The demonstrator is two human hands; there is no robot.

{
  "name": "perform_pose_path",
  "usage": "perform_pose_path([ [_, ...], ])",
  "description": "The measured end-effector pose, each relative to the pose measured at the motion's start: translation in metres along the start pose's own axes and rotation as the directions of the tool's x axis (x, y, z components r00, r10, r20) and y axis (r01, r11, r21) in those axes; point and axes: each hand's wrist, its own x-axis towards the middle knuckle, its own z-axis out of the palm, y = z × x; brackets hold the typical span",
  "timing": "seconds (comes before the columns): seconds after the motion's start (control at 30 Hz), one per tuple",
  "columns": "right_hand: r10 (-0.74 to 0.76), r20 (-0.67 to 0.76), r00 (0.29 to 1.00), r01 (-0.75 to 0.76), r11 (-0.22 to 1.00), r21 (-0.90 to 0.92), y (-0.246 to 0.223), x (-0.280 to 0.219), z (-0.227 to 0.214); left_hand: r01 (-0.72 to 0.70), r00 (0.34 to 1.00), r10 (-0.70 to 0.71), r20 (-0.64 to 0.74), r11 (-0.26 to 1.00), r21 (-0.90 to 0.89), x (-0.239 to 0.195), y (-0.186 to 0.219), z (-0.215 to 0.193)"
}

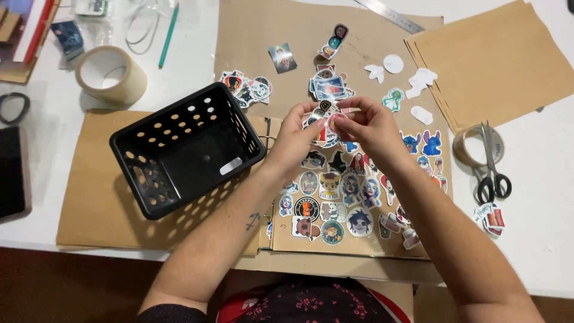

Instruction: Picking up individual stickers from a basket, arranging them on a cardboard sheet, and cutting tape with scissors

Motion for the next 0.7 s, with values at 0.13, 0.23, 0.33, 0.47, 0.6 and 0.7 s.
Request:
perform_pose_path([
  [0.13, -0.002, 0.045, 0.999, 0.002, 1.000, -0.009, -0.015, 0.018, -0.001, -0.014, 0.985, 0.029, -0.171, 0.996, 0.085, 0.036, -0.016, -0.008],
  [0.23, -0.008, 0.031, 0.999, 0.009, 1.000, -0.016, 0.000, 0.041, -0.015, -0.032, 0.956, 0.057, -0.288, 0.995, 0.093, 0.037, -0.005, 0.000],
  [0.33, -0.025, 0.006, 1.000, 0.026, 0.997, -0.076, 0.003, 0.058, -0.022, -0.048, 0.940, 0.082, -0.331, 0.993, 0.111, 0.053, -0.006, -0.004],
  [0.47, -0.032, 0.006, 0.999, 0.033, 0.999, -0.014, 0.006, 0.069, -0.027, -0.091, 0.912, 0.139, -0.386, 0.986, 0.140, 0.070, -0.018, -0.017],
  [0.6, -0.037, 0.006, 0.999, 0.038, 0.998, -0.050, 0.000, 0.070, -0.026, -0.083, 0.895, 0.144, -0.421, 0.984, 0.160, 0.073, -0.013, -0.012],
  [0.7, -0.017, 0.010, 1.000, 0.018, 0.996, -0.086, 0.004, 0.073, -0.029, -0.071, 0.900, 0.115, -0.422, 0.990, 0.118, 0.081, -0.015, -0.014],
])
